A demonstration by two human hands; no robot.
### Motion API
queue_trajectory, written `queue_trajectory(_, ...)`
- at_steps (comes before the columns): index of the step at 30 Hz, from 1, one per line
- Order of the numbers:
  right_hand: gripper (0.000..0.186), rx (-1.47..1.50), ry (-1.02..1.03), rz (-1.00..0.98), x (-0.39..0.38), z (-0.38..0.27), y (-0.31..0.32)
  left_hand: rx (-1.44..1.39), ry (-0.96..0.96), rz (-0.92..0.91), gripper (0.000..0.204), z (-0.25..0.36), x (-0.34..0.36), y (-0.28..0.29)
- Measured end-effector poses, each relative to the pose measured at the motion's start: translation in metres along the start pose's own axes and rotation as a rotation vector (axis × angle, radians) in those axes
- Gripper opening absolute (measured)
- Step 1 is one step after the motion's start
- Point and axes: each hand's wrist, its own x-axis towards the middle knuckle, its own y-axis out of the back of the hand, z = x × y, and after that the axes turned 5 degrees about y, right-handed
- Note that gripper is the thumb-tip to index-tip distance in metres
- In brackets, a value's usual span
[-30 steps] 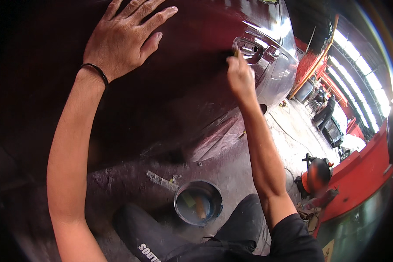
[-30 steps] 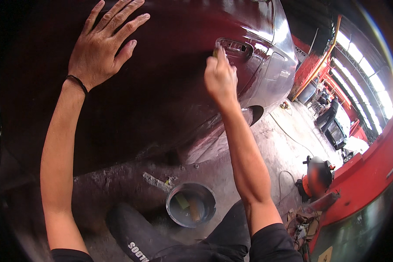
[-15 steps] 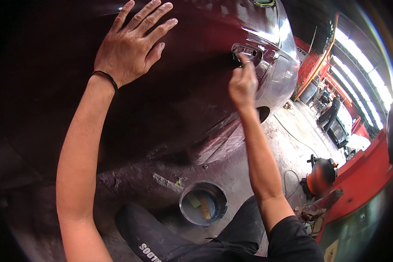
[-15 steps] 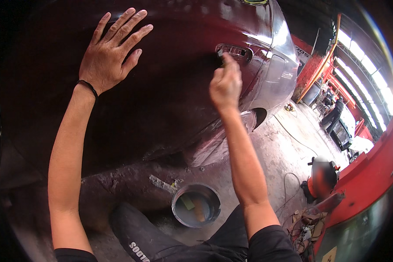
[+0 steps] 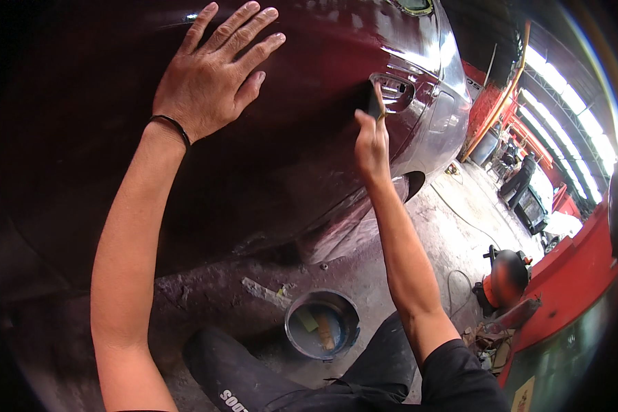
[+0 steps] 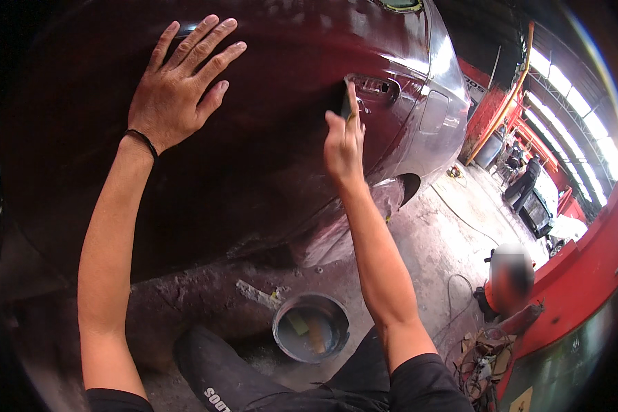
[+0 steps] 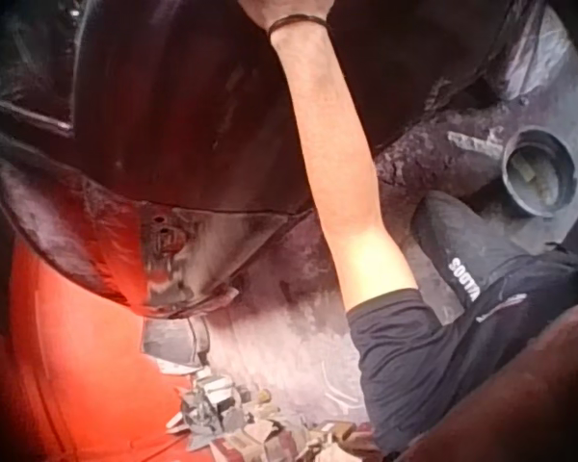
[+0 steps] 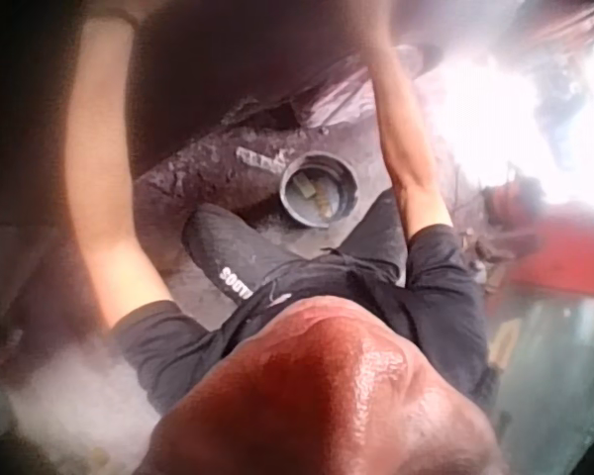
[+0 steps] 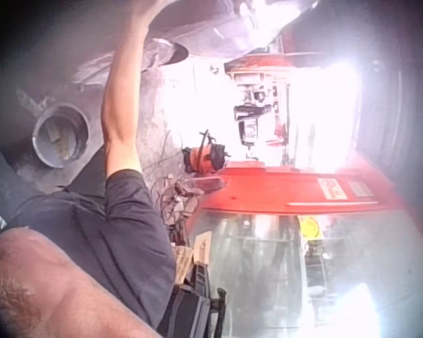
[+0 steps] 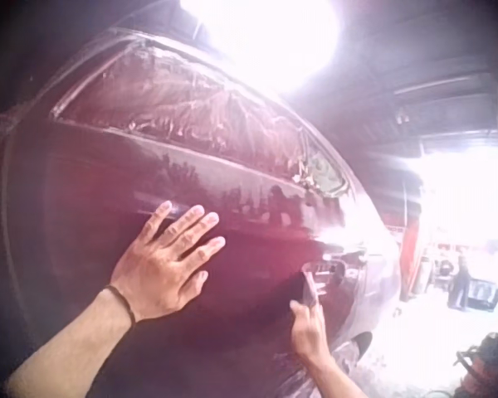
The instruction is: The person sands the side of a maroon car door with a sanding block, repeatedly dipping it into a bucket of water. The person works on the door panel and around the door handle area.
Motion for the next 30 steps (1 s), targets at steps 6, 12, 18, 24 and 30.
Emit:
queue_trajectory(6,0.076,-0.127,-0.027,-0.043,-0.007,-0.010,0.002,-0.010,-0.006,0.004,0.058,-0.001,0.002,0.001)
queue_trajectory(12,0.070,0.037,-0.113,-0.093,0.018,-0.004,0.005,0.001,0.000,-0.013,0.058,-0.002,0.003,0.004)
queue_trajectory(18,0.067,-0.025,-0.055,-0.161,0.001,0.008,0.010,0.003,-0.008,-0.010,0.058,0.000,0.003,0.003)
queue_trajectory(24,0.066,-0.041,-0.076,-0.173,-0.005,0.011,0.017,0.004,-0.022,-0.017,0.059,0.000,0.004,0.000)
queue_trajectory(30,0.070,0.063,-0.077,-0.099,0.012,-0.011,0.008,0.005,-0.019,-0.056,0.059,-0.004,0.003,0.005)
